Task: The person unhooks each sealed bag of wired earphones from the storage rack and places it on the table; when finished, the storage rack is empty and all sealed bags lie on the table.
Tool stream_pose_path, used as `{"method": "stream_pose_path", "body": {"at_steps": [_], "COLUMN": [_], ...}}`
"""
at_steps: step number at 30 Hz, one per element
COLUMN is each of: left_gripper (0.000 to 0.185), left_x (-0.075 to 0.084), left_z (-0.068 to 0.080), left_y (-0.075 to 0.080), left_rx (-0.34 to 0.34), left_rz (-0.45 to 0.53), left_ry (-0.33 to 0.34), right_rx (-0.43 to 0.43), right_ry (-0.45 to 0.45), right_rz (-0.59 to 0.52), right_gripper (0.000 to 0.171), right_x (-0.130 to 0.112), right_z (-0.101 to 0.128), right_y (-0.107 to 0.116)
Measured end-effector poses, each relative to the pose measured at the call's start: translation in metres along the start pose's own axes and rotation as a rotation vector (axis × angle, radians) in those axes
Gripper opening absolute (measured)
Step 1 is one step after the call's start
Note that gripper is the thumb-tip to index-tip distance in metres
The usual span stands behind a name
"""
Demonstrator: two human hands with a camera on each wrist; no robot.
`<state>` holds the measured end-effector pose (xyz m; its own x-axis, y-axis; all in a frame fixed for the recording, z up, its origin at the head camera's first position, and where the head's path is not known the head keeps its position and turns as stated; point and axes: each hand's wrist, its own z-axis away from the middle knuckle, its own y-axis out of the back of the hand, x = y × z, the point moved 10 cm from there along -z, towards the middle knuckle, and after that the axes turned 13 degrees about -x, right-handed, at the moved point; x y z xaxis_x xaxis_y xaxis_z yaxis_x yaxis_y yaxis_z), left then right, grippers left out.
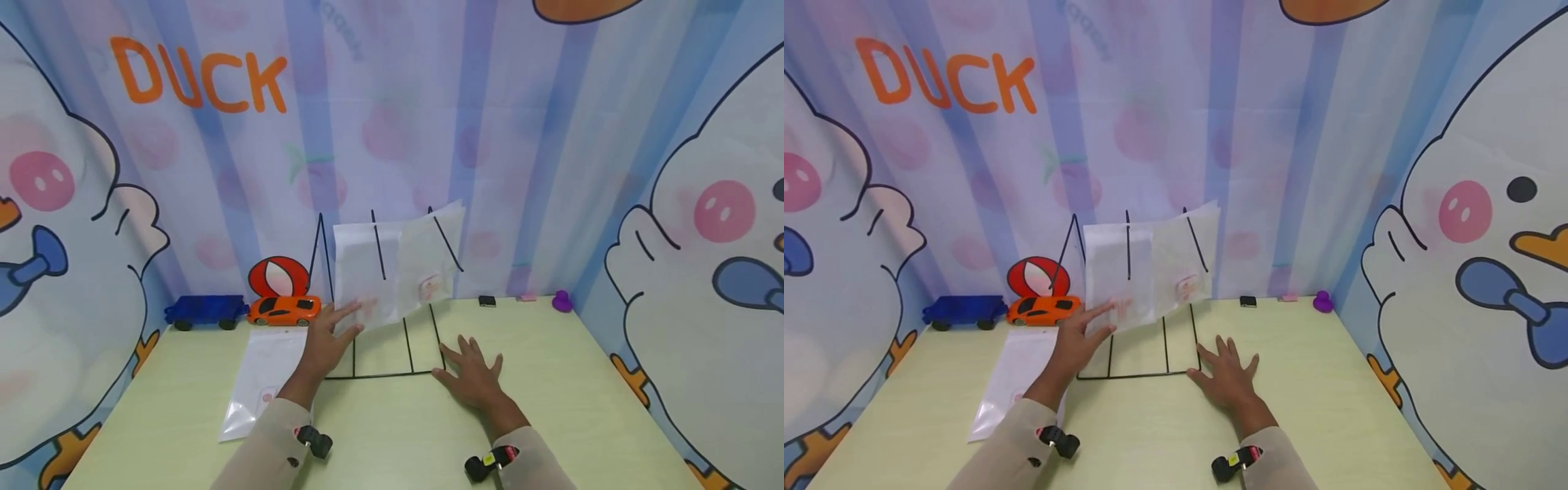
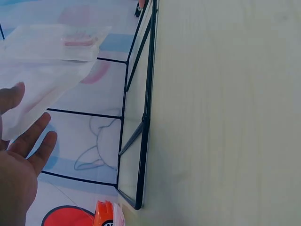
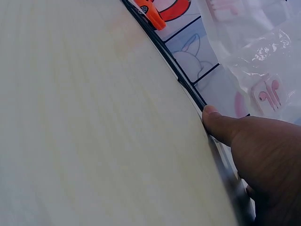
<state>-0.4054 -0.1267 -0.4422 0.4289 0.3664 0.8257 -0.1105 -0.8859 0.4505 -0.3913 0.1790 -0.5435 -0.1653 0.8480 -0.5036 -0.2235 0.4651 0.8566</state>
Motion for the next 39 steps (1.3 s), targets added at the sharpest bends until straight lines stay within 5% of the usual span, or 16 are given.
{"method": "stream_pose_path", "body": {"at_steps": [4, 19, 29, 39], "left_gripper": [0.048, 0.043, 0.042, 0.041], "left_x": [0.005, 0.009, 0.010, 0.023], "left_z": [0.006, 0.025, 0.038, 0.052], "left_y": [0.000, 0.001, 0.001, 0.001], "left_rx": [0.041, 0.163, 0.151, 0.131], "left_rz": [0.005, 0.054, 0.070, 0.071], "left_ry": [-0.029, 0.030, 0.125, 0.064], "right_rx": [-0.001, -0.014, -0.007, -0.007], "right_ry": [-0.008, -0.020, -0.014, -0.011], "right_rz": [0.011, 0.030, 0.029, 0.026], "right_gripper": [0.065, 0.066, 0.066, 0.065], "right_x": [0.002, 0.004, 0.001, 0.002], "right_z": [-0.002, -0.003, -0.003, -0.003], "right_y": [0.000, -0.002, -0.001, -0.001]}}
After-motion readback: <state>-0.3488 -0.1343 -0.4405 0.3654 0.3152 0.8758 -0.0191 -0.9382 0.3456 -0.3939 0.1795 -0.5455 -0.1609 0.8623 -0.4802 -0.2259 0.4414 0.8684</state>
